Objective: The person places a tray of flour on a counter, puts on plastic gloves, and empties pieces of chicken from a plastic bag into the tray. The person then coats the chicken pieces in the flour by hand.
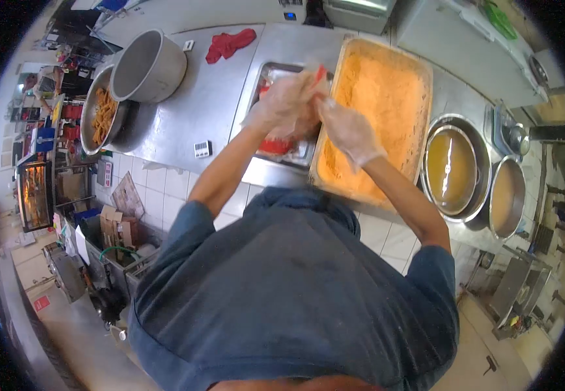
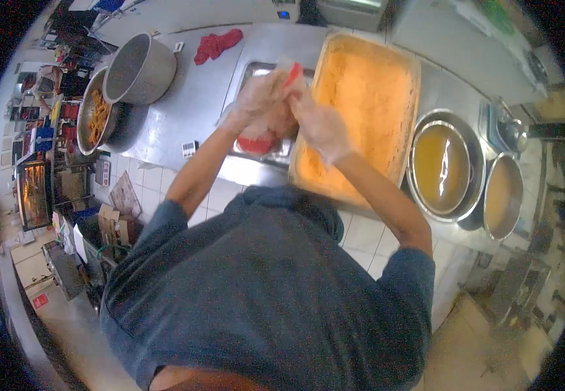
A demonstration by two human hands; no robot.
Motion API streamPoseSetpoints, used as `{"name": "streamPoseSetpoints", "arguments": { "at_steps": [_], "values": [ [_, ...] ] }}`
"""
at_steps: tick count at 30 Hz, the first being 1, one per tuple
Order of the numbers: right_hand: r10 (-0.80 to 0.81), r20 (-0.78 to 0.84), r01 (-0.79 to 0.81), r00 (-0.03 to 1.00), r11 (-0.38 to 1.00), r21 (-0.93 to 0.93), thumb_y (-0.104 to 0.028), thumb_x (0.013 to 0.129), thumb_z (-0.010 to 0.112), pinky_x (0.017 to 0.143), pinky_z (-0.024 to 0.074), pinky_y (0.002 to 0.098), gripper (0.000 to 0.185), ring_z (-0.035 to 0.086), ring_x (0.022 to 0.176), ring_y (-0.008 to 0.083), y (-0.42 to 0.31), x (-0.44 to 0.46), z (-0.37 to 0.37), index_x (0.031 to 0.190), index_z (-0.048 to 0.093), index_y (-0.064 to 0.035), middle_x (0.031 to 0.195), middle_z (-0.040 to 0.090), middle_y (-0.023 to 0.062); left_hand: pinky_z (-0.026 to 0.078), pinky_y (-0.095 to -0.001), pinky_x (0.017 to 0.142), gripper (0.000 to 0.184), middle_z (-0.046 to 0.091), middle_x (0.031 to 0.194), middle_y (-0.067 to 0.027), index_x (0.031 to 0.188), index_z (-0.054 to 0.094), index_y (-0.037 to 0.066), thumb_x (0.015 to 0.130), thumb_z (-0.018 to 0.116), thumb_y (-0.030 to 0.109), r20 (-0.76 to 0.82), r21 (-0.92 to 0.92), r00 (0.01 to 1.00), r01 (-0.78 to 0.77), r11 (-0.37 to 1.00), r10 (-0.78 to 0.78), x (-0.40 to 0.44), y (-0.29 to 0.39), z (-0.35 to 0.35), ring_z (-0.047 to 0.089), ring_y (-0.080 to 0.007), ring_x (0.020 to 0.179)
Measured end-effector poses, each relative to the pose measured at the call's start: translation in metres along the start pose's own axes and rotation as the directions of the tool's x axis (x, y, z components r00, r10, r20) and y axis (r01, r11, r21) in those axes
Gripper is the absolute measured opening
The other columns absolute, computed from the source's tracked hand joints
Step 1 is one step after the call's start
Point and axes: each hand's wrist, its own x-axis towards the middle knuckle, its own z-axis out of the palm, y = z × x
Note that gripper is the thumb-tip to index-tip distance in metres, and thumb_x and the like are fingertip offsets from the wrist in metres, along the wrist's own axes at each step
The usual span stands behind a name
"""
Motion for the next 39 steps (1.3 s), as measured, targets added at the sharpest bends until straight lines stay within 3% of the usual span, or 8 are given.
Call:
{"name": "streamPoseSetpoints", "arguments": {
  "at_steps": [3,5,8,14,27,31,33,39],
  "values": [
    [-0.036,0.067,0.044,0.997,0.992,-0.119,-0.015,0.095,0.052,0.048,0.0535,0.0452,0.030,0.066,0.059,0.0321,0.021,0.015,-0.020,0.124,0.059,-0.0087,0.084,0.066,0.0166,0.053,-0.0370,0.076,0.027,0.067,0.093,-0.0178,0.103,0.064,0.001,0.101,0.057,0.027,-0.099,0.794,0.977,-0.038,0.607,0.190,0.004,-0.028,-0.036,0.067,-0.0276,0.089],
    [0.050,0.146,-0.009,0.988,0.963,-0.269,-0.014,0.096,0.049,0.059,0.0555,0.0463,0.035,0.068,0.072,0.0347,0.062,0.027,0.010,0.130,0.057,-0.0103,0.100,0.068,0.0180,0.053,-0.0401,0.076,0.026,0.066,0.088,-0.0187,0.104,0.064,0.000,0.101,0.056,0.025,-0.151,0.743,0.960,-0.049,0.668,0.238,0.003,-0.050,-0.034,0.068,-0.0297,0.087],
    [0.505,0.303,-0.430,0.808,0.857,-0.283,-0.015,0.098,0.048,0.078,0.0560,0.0501,0.043,0.070,0.094,0.0367,0.123,0.094,0.010,0.141,0.050,-0.0112,0.112,0.070,0.0202,0.051,-0.0453,0.082,0.024,0.067,0.090,-0.0221,0.112,0.064,0.002,0.099,0.053,0.019,0.139,0.984,0.792,-0.179,0.009,0.595,-0.012,-0.083,-0.052,0.067,-0.0339,0.091],
    [0.164,0.240,-0.147,0.957,0.985,-0.086,-0.027,0.099,0.051,0.083,0.0528,0.0527,0.035,0.068,0.097,0.0388,0.137,0.184,0.067,0.130,0.056,-0.0119,0.092,0.072,0.0220,0.046,-0.0448,0.097,0.029,0.061,0.120,-0.0215,0.122,0.062,0.005,0.101,0.046,0.016,-0.473,0.582,0.824,0.024,0.813,0.314,-0.029,-0.061,-0.046,0.057,-0.0352,0.116],
    [0.041,0.241,-0.017,0.970,0.995,-0.101,-0.023,0.089,0.060,0.083,0.0541,0.0469,0.021,0.068,0.095,0.0392,0.169,0.219,0.226,0.102,0.065,-0.0083,0.101,0.071,0.0189,0.039,-0.0351,0.109,0.051,0.060,0.132,-0.0187,0.132,0.058,0.000,0.110,0.033,0.039,-0.686,0.008,0.726,0.081,0.997,-0.053,-0.044,-0.109,-0.077,0.056,-0.0287,0.122],
    [0.070,0.565,-0.514,0.822,0.517,0.684,-0.009,0.087,0.063,0.089,0.0538,0.0416,0.029,0.067,0.102,0.0361,0.044,0.176,0.094,0.116,0.067,-0.0062,0.114,0.069,0.0182,0.044,-0.0357,0.102,0.052,0.063,0.126,-0.0145,0.129,0.059,-0.001,0.109,0.036,0.042,-0.701,-0.134,0.707,0.003,0.991,-0.096,-0.057,-0.058,-0.060,0.059,-0.0260,0.115],
    [-0.485,0.318,0.114,0.815,0.671,0.733,0.000,0.084,0.064,0.091,0.0531,0.0424,0.033,0.065,0.106,0.0376,0.034,0.151,0.075,0.116,0.066,-0.0058,0.113,0.069,0.0169,0.046,-0.0362,0.097,0.051,0.066,0.118,-0.0129,0.126,0.060,0.000,0.109,0.038,0.041,-0.708,0.071,0.705,0.014,0.997,0.041,-0.059,-0.068,-0.061,0.061,-0.0245,0.110],
    [-0.563,0.352,0.304,0.748,0.761,0.573,-0.011,0.083,0.070,0.080,0.0534,0.0455,0.034,0.065,0.094,0.0379,0.036,0.101,0.089,0.117,0.065,-0.0115,0.108,0.067,0.0153,0.051,-0.0331,0.079,0.038,0.069,0.091,-0.0133,0.108,0.059,0.001,0.106,0.046,0.037,-0.588,0.118,0.774,-0.206,0.971,0.235,-0.041,-0.128,-0.069,0.066,-0.0246,0.087]
  ]
}}
